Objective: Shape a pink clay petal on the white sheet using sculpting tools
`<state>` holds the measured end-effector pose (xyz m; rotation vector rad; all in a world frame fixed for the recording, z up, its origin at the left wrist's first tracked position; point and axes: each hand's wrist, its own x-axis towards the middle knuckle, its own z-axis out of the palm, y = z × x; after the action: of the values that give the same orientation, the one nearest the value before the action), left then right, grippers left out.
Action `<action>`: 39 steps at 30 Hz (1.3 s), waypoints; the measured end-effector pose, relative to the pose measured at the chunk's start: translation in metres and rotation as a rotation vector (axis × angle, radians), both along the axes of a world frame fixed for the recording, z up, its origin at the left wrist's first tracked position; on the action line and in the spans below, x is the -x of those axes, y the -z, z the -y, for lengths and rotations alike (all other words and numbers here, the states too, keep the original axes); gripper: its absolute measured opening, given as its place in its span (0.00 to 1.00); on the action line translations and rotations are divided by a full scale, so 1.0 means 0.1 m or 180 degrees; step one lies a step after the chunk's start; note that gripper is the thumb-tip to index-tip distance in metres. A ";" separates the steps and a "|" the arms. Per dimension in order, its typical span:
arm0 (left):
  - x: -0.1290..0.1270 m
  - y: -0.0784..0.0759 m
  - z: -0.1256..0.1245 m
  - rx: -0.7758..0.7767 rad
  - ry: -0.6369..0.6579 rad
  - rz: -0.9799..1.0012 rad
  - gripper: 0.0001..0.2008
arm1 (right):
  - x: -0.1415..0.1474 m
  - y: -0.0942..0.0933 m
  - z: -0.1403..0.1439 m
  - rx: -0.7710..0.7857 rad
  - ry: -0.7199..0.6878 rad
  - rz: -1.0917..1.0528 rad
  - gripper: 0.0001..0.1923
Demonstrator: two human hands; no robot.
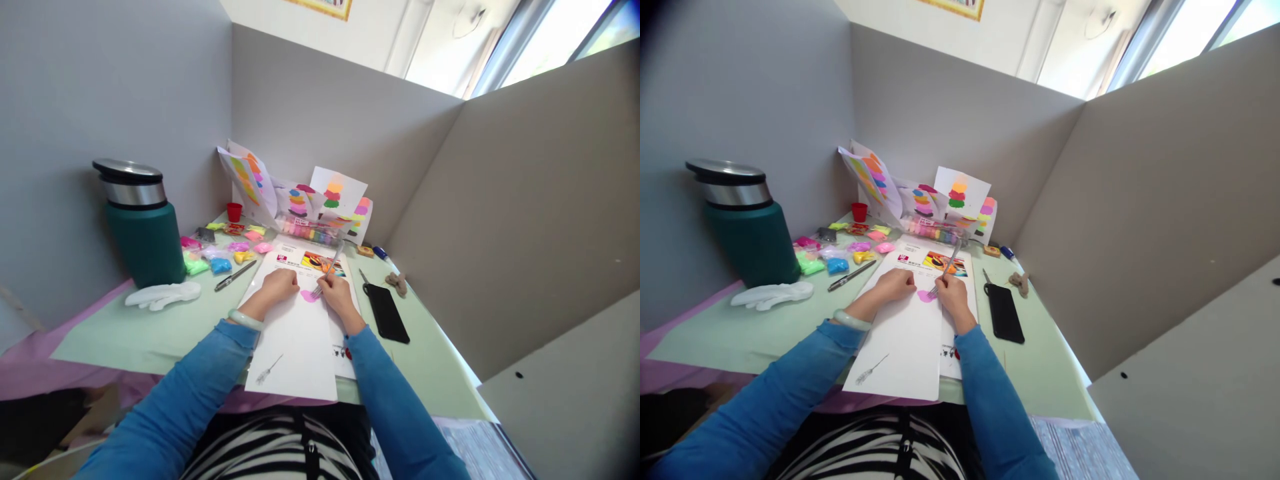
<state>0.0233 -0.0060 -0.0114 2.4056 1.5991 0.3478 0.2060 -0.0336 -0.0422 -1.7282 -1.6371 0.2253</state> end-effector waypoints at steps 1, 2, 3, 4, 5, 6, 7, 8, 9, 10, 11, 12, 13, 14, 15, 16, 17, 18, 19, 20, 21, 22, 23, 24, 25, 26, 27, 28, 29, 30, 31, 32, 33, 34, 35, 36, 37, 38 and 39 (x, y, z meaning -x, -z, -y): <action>0.00 0.00 0.00 0.0002 -0.0008 0.0001 0.11 | 0.00 0.00 0.00 0.0029 0.0008 -0.0021 0.10; 0.00 0.00 0.00 0.0006 -0.0016 -0.0001 0.10 | -0.01 0.00 -0.01 0.0052 0.0043 -0.0022 0.10; 0.00 0.00 -0.01 0.0008 -0.0028 -0.0005 0.10 | -0.01 0.01 -0.01 0.0068 0.0095 -0.0007 0.10; 0.00 0.01 -0.01 0.0011 -0.0035 -0.0010 0.11 | -0.02 0.01 -0.02 0.0074 0.0157 0.0021 0.10; 0.00 0.02 -0.02 0.0014 -0.0036 -0.0013 0.11 | -0.03 0.01 -0.02 0.0074 0.0221 0.0052 0.11; 0.00 0.02 -0.02 0.0014 -0.0028 -0.0011 0.11 | -0.05 0.01 -0.02 0.0069 0.0284 0.0083 0.11; 0.00 0.02 -0.03 0.0012 -0.0017 -0.0010 0.11 | -0.06 0.01 -0.02 0.0059 0.0347 0.0115 0.11; 0.00 0.03 -0.03 0.0009 -0.0002 -0.0009 0.11 | -0.07 0.00 -0.02 0.0047 0.0408 0.0142 0.12; 0.00 0.02 -0.03 0.0005 0.0012 -0.0009 0.11 | -0.08 0.00 -0.02 0.0034 0.0461 0.0159 0.12; 0.00 0.02 -0.02 0.0004 0.0021 -0.0012 0.11 | -0.09 0.00 -0.02 0.0019 0.0501 0.0163 0.12; 0.00 0.02 -0.02 0.0003 0.0021 -0.0014 0.11 | -0.09 0.00 -0.02 0.0001 0.0518 0.0150 0.13; 0.00 0.01 -0.02 0.0007 0.0020 -0.0018 0.11 | -0.10 0.00 -0.02 -0.0029 0.0512 0.0117 0.13; 0.00 0.01 -0.02 0.0011 0.0019 -0.0019 0.11 | -0.10 0.01 -0.03 -0.0065 0.0477 0.0063 0.13; 0.00 0.00 -0.01 0.0015 0.0019 -0.0020 0.11 | -0.10 0.02 -0.03 -0.0100 0.0421 -0.0007 0.13; 0.00 0.00 -0.01 0.0017 0.0020 -0.0020 0.11 | -0.10 0.03 -0.04 -0.0132 0.0354 -0.0086 0.13; 0.00 0.00 -0.01 0.0017 0.0020 -0.0018 0.11 | -0.10 0.04 -0.05 -0.0157 0.0281 -0.0166 0.13; 0.00 0.01 -0.02 0.0017 0.0015 -0.0015 0.11 | -0.10 0.05 -0.05 -0.0169 0.0206 -0.0238 0.12; 0.00 0.01 -0.02 0.0021 0.0005 -0.0010 0.11 | -0.09 0.06 -0.06 -0.0172 0.0139 -0.0295 0.12; 0.00 0.01 -0.02 0.0029 -0.0010 -0.0004 0.11 | -0.08 0.07 -0.06 -0.0170 0.0078 -0.0336 0.11; 0.00 0.01 -0.02 0.0036 -0.0027 0.0000 0.10 | -0.07 0.07 -0.06 -0.0168 0.0019 -0.0365 0.11; 0.00 0.01 -0.02 0.0041 -0.0038 0.0007 0.10 | -0.06 0.07 -0.06 -0.0163 -0.0041 -0.0384 0.11; 0.00 0.01 -0.02 0.0049 -0.0047 0.0013 0.10 | -0.04 0.06 -0.05 -0.0155 -0.0105 -0.0397 0.11; 0.00 0.01 -0.02 0.0053 -0.0051 0.0018 0.10 | -0.03 0.05 -0.04 -0.0143 -0.0165 -0.0403 0.11; 0.00 0.01 -0.01 0.0051 -0.0050 0.0024 0.10 | -0.02 0.05 -0.03 -0.0122 -0.0214 -0.0401 0.10; 0.00 0.00 -0.01 0.0048 -0.0046 0.0029 0.10 | -0.01 0.04 -0.03 -0.0090 -0.0239 -0.0383 0.10; 0.00 0.00 -0.01 0.0049 -0.0044 0.0031 0.10 | -0.01 0.03 -0.02 -0.0051 -0.0231 -0.0347 0.10; 0.00 0.00 -0.01 0.0052 -0.0044 0.0031 0.10 | -0.01 0.03 -0.02 -0.0019 -0.0185 -0.0301 0.10; 0.00 0.00 0.00 0.0054 -0.0048 0.0028 0.10 | -0.02 0.03 -0.02 0.0004 -0.0108 -0.0248 0.10; 0.00 -0.01 0.00 0.0055 -0.0053 0.0023 0.10 | -0.03 0.02 -0.02 0.0007 -0.0008 -0.0193 0.10; 0.00 -0.01 0.00 0.0054 -0.0054 0.0019 0.10 | -0.05 0.02 -0.02 -0.0008 0.0101 -0.0144 0.10; 0.00 -0.01 0.00 0.0053 -0.0055 0.0016 0.10 | -0.07 0.02 -0.03 -0.0036 0.0206 -0.0110 0.11; 0.00 -0.01 0.00 0.0053 -0.0051 0.0015 0.10 | -0.08 0.02 -0.03 -0.0068 0.0289 -0.0098 0.11; -0.01 -0.01 0.00 0.0058 -0.0046 0.0015 0.10 | -0.08 0.03 -0.03 -0.0097 0.0326 -0.0113 0.11; -0.01 -0.01 0.00 0.0068 -0.0048 0.0018 0.10 | -0.08 0.03 -0.03 -0.0118 0.0307 -0.0155 0.11; -0.01 0.00 -0.01 0.0073 -0.0053 0.0026 0.10 | -0.07 0.03 -0.03 -0.0134 0.0231 -0.0217 0.11; -0.01 0.00 -0.01 0.0074 -0.0062 0.0034 0.10 | -0.05 0.04 -0.03 -0.0143 0.0112 -0.0285 0.11; -0.01 0.01 -0.01 0.0068 -0.0069 0.0040 0.10 | -0.03 0.04 -0.03 -0.0142 -0.0025 -0.0343 0.11; -0.01 0.02 -0.02 0.0057 -0.0071 0.0046 0.10 | -0.01 0.05 -0.03 -0.0128 -0.0148 -0.0377 0.11; -0.01 0.02 -0.02 0.0046 -0.0071 0.0050 0.10 | 0.01 0.05 -0.02 -0.0099 -0.0234 -0.0379 0.11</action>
<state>0.0239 -0.0037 -0.0136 2.3701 1.6174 0.3568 0.2048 -0.0312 -0.0470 -1.6021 -1.6100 0.3296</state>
